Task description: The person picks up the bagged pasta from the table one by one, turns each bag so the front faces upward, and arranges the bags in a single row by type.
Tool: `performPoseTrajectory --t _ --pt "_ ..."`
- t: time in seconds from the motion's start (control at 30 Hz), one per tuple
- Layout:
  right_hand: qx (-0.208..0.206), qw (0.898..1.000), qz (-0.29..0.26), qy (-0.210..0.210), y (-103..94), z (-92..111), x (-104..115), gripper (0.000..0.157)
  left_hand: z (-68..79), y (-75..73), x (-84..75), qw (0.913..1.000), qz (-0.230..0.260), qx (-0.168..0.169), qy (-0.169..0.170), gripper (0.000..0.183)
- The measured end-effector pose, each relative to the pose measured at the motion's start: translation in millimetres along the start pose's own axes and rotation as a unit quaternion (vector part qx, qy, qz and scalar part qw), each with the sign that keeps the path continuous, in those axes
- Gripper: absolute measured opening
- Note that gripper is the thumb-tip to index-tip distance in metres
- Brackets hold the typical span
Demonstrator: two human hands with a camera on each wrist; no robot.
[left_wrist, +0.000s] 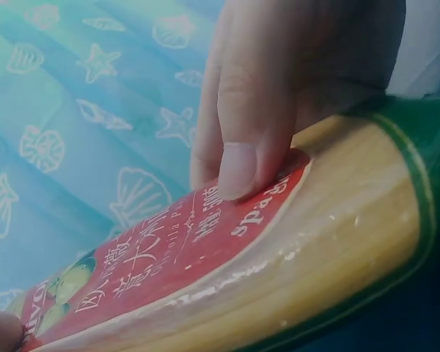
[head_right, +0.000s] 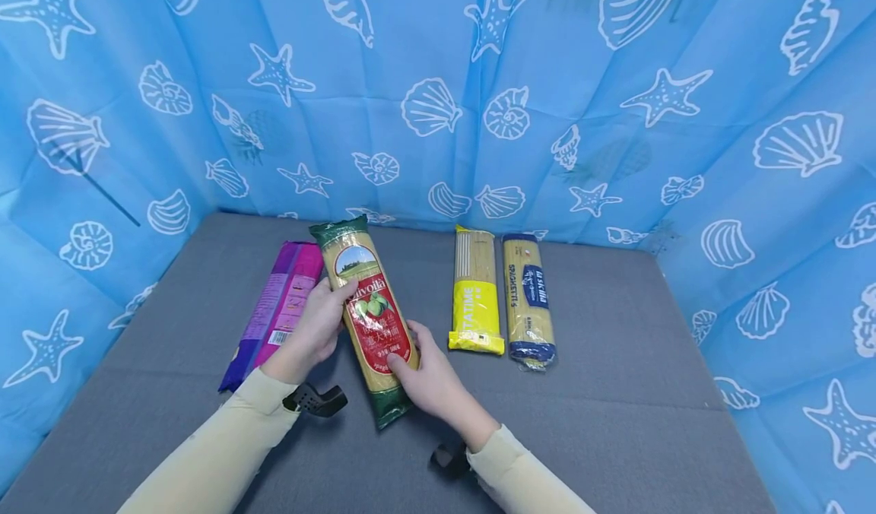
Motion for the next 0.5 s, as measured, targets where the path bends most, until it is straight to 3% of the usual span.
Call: performPoseTrajectory --t 0.2,0.5 --pt "0.011 0.998 -0.069 -0.006 6.7 2.7 -2.4 0.06 1.6 1.5 2.0 0.9981 -0.056 0.022 0.015 0.037" --pt "-0.019 0.994 -0.099 -0.032 6.4 8.4 0.9 0.055 3.3 3.8 -0.1 0.9933 -0.101 0.049 0.029 0.04"
Point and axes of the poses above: each hand's wrist, its own z-axis away from the middle knuckle, its own y-axis out of the palm, x = y × z, the point moved 3 cm from there along -z, towards the middle knuckle, and after that the axes turned 2 degrees about z, right-handed, at the moved point
